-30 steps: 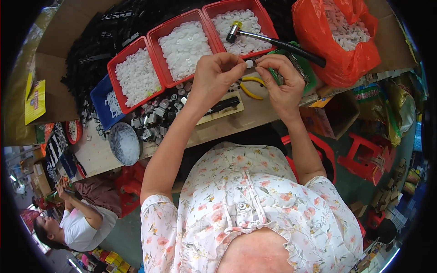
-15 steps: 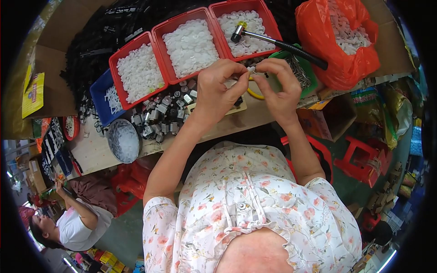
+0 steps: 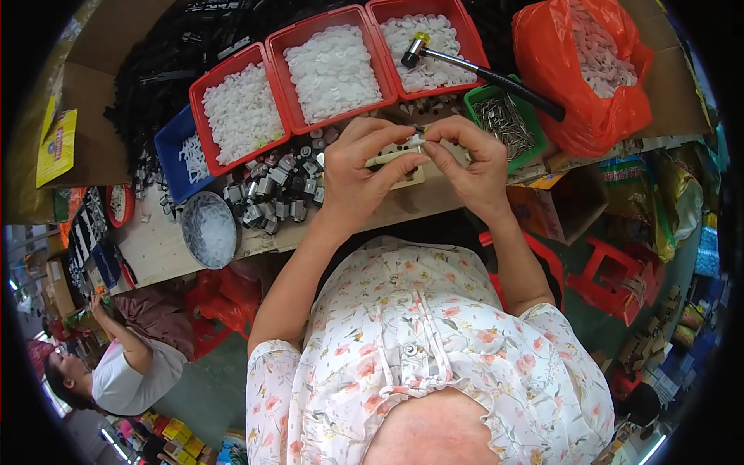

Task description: Assembling small plastic parts into metal housings using a hammer and pliers at a factory workbench.

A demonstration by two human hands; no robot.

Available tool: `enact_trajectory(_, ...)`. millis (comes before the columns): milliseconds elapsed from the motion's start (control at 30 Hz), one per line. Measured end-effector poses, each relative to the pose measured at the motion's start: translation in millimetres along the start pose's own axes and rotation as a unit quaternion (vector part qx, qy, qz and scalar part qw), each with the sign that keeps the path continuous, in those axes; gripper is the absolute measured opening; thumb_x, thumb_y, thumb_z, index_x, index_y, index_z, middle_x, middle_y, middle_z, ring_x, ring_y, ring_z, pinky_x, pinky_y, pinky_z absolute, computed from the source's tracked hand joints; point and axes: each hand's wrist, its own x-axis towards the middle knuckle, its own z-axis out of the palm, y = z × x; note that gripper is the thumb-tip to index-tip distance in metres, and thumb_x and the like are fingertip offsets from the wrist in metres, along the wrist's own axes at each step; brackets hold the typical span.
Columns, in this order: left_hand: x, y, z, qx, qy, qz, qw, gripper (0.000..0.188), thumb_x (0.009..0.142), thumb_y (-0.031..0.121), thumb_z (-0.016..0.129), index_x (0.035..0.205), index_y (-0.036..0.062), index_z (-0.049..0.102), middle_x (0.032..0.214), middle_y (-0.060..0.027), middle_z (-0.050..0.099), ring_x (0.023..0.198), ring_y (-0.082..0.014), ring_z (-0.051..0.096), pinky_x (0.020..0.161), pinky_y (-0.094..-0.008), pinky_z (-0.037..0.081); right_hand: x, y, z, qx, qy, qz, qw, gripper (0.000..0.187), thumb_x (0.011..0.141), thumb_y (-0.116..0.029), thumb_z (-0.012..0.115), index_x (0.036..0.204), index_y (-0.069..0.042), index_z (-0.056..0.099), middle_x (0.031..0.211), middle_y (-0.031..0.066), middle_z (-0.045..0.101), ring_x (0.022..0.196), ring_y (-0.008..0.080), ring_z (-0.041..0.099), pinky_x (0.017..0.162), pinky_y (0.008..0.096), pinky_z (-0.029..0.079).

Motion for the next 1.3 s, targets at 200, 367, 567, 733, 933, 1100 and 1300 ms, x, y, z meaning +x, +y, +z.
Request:
enact_trajectory(200,-13,-6,-6,0.023,-0.007,0.002,1.000,0.034,0.072,0.006,0.084,0.103,0.0003,0.072,0.093,-0.0092,0.069,0.087,-0.0186,0.064,0.076,-0.0282,0.050,-5,0,6,-0.023,-0.033,-0.031,0.999,0.011,0.082,0.003,0.071,0.092,0.003,0.066,0.091,0.0105,0.067,0.085,0.0195,0.065,0.077,0.0286,0.051)
enact_trajectory(367,-29,-1,-20,0.095,0.006,-0.018,0.995,0.037,0.068,0.007,0.084,0.103,0.0009,0.072,0.091,-0.0094,0.067,0.085,-0.0216,0.062,0.076,-0.0323,0.050,-10,8,15,-0.072,-0.068,-0.066,0.993,0.011,0.082,0.003,0.070,0.091,0.001,0.067,0.094,0.0116,0.066,0.083,0.0228,0.065,0.075,0.0300,0.051)
enact_trajectory(567,-66,-13,-32,0.274,0.020,0.098,0.956,0.035,0.068,0.016,0.083,0.098,0.0034,0.071,0.092,-0.0089,0.064,0.091,-0.0288,0.060,0.077,-0.0397,0.049,-13,19,31,-0.190,-0.135,-0.136,0.963,0.017,0.076,0.000,0.072,0.092,-0.003,0.067,0.100,0.0099,0.063,0.088,0.0277,0.063,0.077,0.0367,0.048)
enact_trajectory(733,-80,-24,-26,0.311,0.006,0.130,0.941,0.035,0.069,0.013,0.081,0.100,0.0042,0.069,0.102,-0.0095,0.063,0.101,-0.0298,0.058,0.082,-0.0426,0.048,-10,22,41,-0.239,-0.153,-0.147,0.948,0.018,0.075,-0.004,0.071,0.092,-0.005,0.067,0.103,0.0075,0.062,0.094,0.0263,0.061,0.082,0.0384,0.043)
enact_trajectory(933,-83,-31,-20,0.347,-0.028,0.140,0.927,0.034,0.075,0.015,0.073,0.107,0.0049,0.068,0.107,-0.0104,0.061,0.104,-0.0285,0.057,0.087,-0.0426,0.046,-1,16,38,-0.240,-0.210,-0.157,0.935,0.018,0.075,-0.005,0.071,0.092,-0.005,0.066,0.107,0.0075,0.061,0.099,0.0269,0.060,0.082,0.0394,0.043)
enact_trajectory(1100,-83,-35,-21,0.361,-0.038,0.149,0.920,0.032,0.078,0.014,0.069,0.109,0.0051,0.068,0.107,-0.0103,0.060,0.104,-0.0275,0.056,0.087,-0.0423,0.044,7,13,37,-0.243,-0.246,-0.144,0.927,0.014,0.078,-0.006,0.069,0.091,-0.004,0.066,0.108,0.0078,0.059,0.103,0.0270,0.058,0.084,0.0406,0.043)
enact_trajectory(1300,-85,-32,-18,0.412,-0.042,0.165,0.895,0.032,0.079,0.015,0.066,0.109,0.0033,0.068,0.107,-0.0096,0.060,0.105,-0.0261,0.056,0.086,-0.0422,0.043,8,14,34,-0.245,-0.256,-0.136,0.925,0.017,0.077,-0.006,0.070,0.094,-0.005,0.066,0.106,0.0095,0.060,0.100,0.0291,0.058,0.083,0.0401,0.044)
